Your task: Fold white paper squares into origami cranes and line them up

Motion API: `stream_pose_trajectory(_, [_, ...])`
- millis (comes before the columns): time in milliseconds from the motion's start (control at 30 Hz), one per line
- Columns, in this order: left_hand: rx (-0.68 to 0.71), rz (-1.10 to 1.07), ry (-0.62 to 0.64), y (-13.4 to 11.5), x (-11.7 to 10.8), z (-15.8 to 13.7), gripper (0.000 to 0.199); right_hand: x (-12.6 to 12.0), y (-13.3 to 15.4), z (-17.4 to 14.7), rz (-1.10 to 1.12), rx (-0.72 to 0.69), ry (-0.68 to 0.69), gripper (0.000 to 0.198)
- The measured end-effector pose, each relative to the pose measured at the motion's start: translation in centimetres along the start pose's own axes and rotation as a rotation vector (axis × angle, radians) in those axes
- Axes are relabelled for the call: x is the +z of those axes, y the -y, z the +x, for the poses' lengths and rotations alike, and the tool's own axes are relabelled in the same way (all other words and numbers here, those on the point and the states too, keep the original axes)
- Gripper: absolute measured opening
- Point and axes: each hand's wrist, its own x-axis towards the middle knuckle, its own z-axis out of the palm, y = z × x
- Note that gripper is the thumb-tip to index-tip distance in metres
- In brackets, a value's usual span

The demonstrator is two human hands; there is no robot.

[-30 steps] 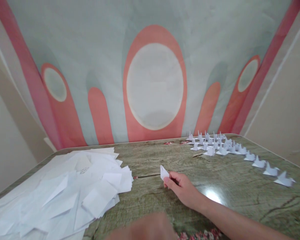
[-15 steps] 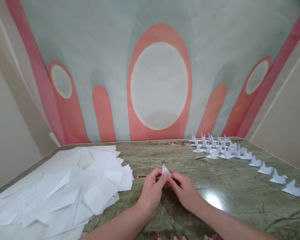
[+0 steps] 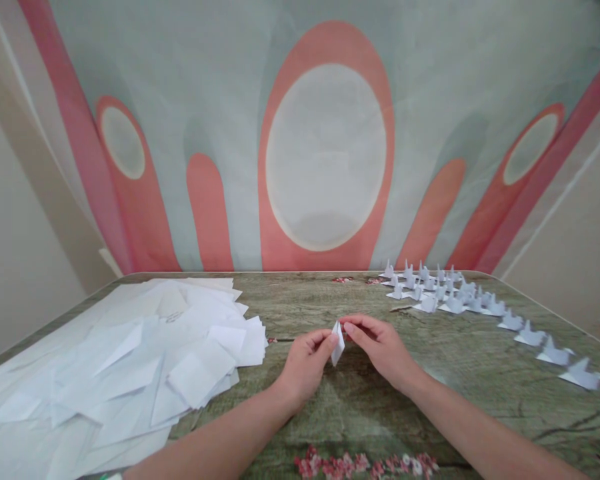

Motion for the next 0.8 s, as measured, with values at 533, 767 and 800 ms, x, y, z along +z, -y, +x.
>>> stream_pose_trajectory(533, [0.002, 0.004, 0.012, -0.04, 0.06, -0.19, 0.033, 0.19, -0.01, -0.23, 0.050, 0.000, 0.008, 0.025])
stream_pose_trajectory(767, [0.007, 0.025, 0.018, 0.03, -0.05, -0.18, 0.031, 0.11, 0.01, -0.16, 0.023, -0.031, 0.018, 0.023])
stream_pose_trajectory(800, [0.008, 0.024, 0.018, 0.06, -0.05, -0.16, 0.031, 0.10, 0.01, -0.15, 0.018, -0.033, 0.017, 0.023])
